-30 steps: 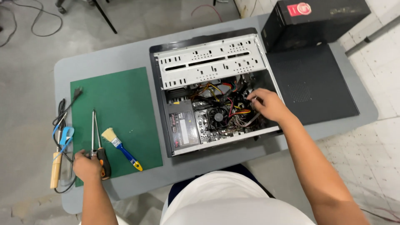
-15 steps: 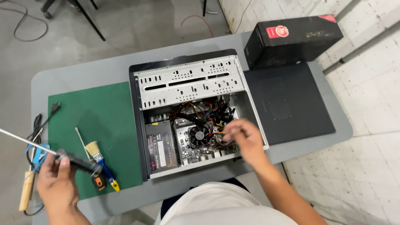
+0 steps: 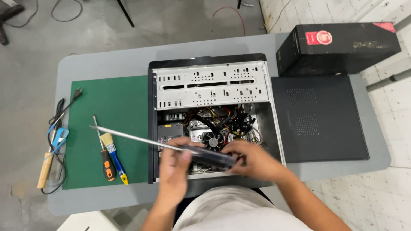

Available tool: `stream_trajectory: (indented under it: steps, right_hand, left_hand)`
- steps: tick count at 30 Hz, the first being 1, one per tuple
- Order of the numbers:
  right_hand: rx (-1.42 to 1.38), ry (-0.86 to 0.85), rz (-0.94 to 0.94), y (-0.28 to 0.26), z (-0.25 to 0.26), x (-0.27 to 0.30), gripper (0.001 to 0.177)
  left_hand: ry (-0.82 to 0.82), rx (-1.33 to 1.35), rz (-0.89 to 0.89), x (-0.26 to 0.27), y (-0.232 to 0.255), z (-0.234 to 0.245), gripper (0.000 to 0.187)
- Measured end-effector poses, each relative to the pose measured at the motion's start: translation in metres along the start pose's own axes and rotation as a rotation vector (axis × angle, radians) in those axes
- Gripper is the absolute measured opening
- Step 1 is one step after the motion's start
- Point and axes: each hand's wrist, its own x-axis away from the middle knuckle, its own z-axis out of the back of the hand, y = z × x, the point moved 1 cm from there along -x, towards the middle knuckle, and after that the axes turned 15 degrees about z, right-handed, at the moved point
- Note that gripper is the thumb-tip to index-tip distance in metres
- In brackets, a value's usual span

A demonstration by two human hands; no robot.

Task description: The person brushes the internal chassis and components of an open computer tower with a brush, removes cables from the motherboard, and uses a screwdriver to loosen a part inside the case.

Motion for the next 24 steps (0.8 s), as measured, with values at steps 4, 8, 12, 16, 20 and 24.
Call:
stream_trajectory:
  steps: [4,8,12,16,20,24]
  right_hand:
    - [0.484,0.202,-0.17,0.107,0.032,0.003,0.033]
    - [0.564,-0.046,-0.531,0.144,0.028,-0.031,0.048]
    - [0.595,-0.294,-0.753,0.179,0.027,-0.056,0.069]
    - [0.851,-0.304,-0.484,0.228,0.011,-0.05,0.045]
    - [1.006,-0.247,-0.407,0.198,0.01,-0.048,0.027]
    - [1.012,-0.147,-0.331,0.204,0.025,-0.041,0.023]
  left_hand:
    - [0.267,-0.287,0.021,-0.009,0.035,0.058,0.019]
    - [0.678,-0.743,0.195,-0.011,0.05,0.125,0.02]
    - [0.852,-0.825,0.233,-0.014,0.024,0.178,0.014]
    - [0.89,-1.169,0.218,-0.045,-0.074,0.269,0.028]
    - [0.828,-1.312,0.541,-0.058,-0.134,0.286,0.039]
    - [0.709,-1.342,0.593,-0.062,-0.158,0.268,0.041]
